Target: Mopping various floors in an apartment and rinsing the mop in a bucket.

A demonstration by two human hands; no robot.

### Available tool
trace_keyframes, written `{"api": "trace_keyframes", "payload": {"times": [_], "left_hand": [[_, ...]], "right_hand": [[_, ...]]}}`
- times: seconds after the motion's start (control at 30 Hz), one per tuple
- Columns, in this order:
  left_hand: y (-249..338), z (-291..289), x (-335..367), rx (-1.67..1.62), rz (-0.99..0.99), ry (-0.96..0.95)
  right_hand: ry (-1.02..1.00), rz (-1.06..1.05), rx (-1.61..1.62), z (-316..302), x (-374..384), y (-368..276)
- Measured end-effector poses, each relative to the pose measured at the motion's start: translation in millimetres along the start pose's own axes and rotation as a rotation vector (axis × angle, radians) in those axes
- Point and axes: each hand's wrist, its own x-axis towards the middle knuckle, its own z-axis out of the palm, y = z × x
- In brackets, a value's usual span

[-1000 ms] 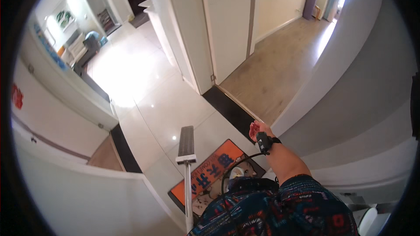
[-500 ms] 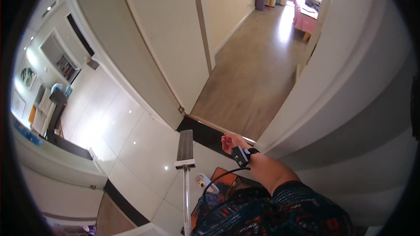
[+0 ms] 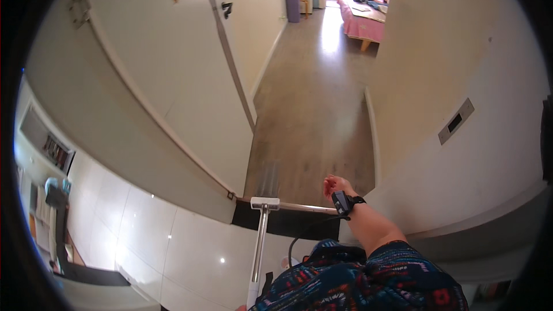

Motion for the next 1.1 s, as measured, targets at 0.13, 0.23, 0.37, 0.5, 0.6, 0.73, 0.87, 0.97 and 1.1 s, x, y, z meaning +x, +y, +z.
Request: {"api": "trace_keyframes", "payload": {"times": [0.13, 0.23, 0.37, 0.5, 0.6, 0.73, 0.87, 0.97, 1.1], "left_hand": [[53.2, -40.1, 46.2, 0.083, 0.033, -0.064], [101.4, -58.7, 82.6, 0.139, 0.059, -0.103], [167.5, -66.7, 128.3, 0.19, 0.081, -0.132], [235.6, -97.7, 160.8, 0.199, 0.085, -0.123], [277.4, -116.6, 184.0, 0.219, 0.074, -0.121], [324.6, -133.0, 222.0, 0.227, 0.067, -0.131], [371.9, -155.8, 273.6, 0.25, 0.083, -0.16], [409.0, -177.9, 315.5, 0.306, 0.101, -0.178], [474.2, -207.1, 363.1, 0.378, 0.102, -0.204]], "right_hand": [[0.149, -0.034, 0.137, 2.8, 11.0, -34.5], [0.142, -0.146, 0.226, 3.5, 36.7, -72.2], [0.201, -0.153, 0.415, 23.8, 82.5, -116.4], [0.142, -0.102, 0.2, 75.4, 126.5, -160.7], [0.068, -0.097, 0.194, 121.6, 153.4, -186.9], [0.029, -0.024, 0.228, 170.8, 184.3, -218.6], [0.119, -0.15, 0.255, 185.0, 221.2, -262.8], [0.211, -0.277, 0.341, 166.8, 244.2, -318.5], [0.374, -0.471, 0.531, 131.6, 259.4, -387.2]]}}
